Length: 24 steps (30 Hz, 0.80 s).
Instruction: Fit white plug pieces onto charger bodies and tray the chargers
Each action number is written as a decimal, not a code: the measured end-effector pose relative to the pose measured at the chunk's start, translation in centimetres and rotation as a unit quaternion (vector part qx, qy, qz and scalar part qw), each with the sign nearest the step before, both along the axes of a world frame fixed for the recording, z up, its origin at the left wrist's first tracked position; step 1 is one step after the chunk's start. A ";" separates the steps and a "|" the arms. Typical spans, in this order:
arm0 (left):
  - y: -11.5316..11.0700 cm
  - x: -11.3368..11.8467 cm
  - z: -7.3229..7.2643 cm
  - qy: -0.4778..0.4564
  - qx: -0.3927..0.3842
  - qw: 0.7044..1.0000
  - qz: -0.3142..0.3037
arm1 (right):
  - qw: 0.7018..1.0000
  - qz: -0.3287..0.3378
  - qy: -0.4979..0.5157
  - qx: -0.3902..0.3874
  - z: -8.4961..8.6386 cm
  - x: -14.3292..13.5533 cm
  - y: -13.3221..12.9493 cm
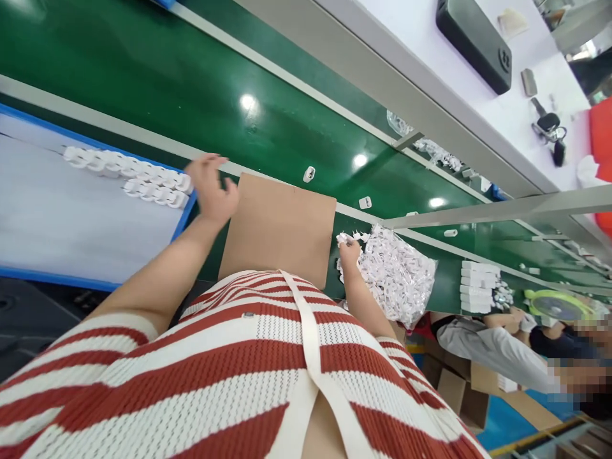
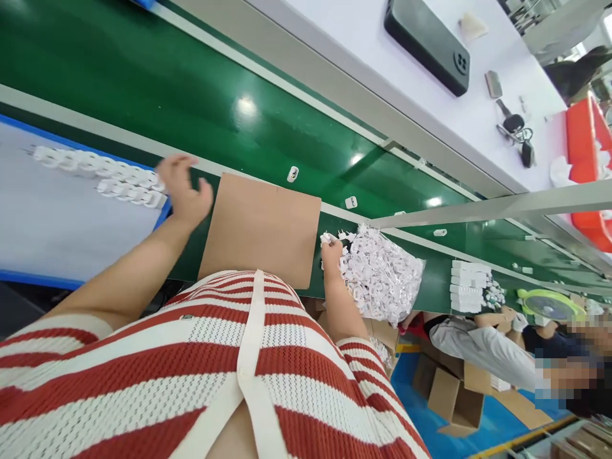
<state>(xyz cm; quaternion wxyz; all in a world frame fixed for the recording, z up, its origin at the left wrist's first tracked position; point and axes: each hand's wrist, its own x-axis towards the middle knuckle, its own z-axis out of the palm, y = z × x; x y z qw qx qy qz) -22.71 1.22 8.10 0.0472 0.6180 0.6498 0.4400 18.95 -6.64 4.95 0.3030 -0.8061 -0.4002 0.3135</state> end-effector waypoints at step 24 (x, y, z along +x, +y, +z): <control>1.2 12.6 -4.7 0.123 -0.277 0.891 -0.339 | 0.899 -0.129 0.417 -0.033 6.4 -7.4 -5.6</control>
